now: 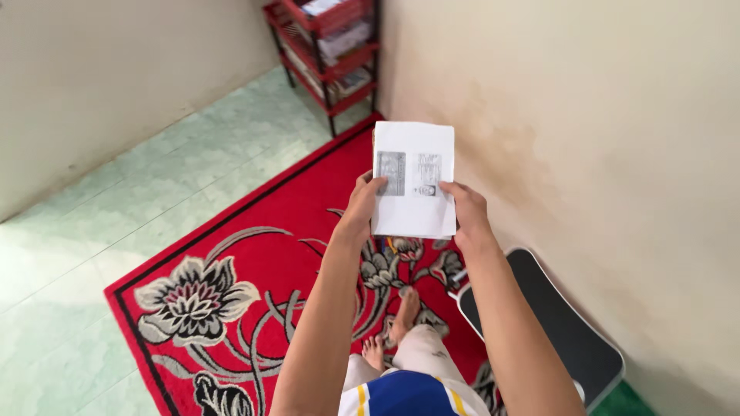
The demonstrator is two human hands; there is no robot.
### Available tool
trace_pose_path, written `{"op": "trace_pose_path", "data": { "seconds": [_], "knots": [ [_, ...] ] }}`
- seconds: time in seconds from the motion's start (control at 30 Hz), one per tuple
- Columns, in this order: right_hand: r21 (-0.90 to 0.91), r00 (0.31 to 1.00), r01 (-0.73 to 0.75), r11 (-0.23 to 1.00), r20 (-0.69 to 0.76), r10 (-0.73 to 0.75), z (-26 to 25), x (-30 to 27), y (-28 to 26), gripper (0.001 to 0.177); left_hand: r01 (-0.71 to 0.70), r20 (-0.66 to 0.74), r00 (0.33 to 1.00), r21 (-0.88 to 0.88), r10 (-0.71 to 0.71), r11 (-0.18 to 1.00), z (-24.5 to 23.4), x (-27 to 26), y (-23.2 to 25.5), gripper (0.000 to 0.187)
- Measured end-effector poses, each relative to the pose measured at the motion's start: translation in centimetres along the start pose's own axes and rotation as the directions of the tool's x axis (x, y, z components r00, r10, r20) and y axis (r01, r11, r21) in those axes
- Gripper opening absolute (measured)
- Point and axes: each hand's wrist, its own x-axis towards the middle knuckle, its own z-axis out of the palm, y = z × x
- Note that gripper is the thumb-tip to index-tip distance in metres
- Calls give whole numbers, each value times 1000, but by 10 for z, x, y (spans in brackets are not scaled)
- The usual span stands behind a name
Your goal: The person organizes various items including a white cloth, a black pouch, and documents into a red plastic basket.
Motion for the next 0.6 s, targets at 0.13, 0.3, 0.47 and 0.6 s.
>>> {"op": "trace_pose_path", "data": {
  "seconds": [0.13, 0.3, 0.47, 0.6],
  "knots": [
    [31, 998, -3, 1000, 65, 1, 56, 52, -6, 34, 1, -61, 998, -21, -2, 1000, -29, 50, 39, 60],
    [-14, 995, -38, 999, 89, 39, 122, 129, -38, 33, -118, -88, 990, -69, 111, 991, -56, 135, 76, 58],
    [-137, 985, 0, 991, 171, 24, 182, 176, -57, 34, -77, -150, 987, -157, 53, 985, -84, 172, 121, 57],
    [-107, 981, -47, 993, 180, 66, 228, 218, -59, 34, -92, -172, 983, -130, 69, 987, -106, 221, 161, 57]
  ]
}}
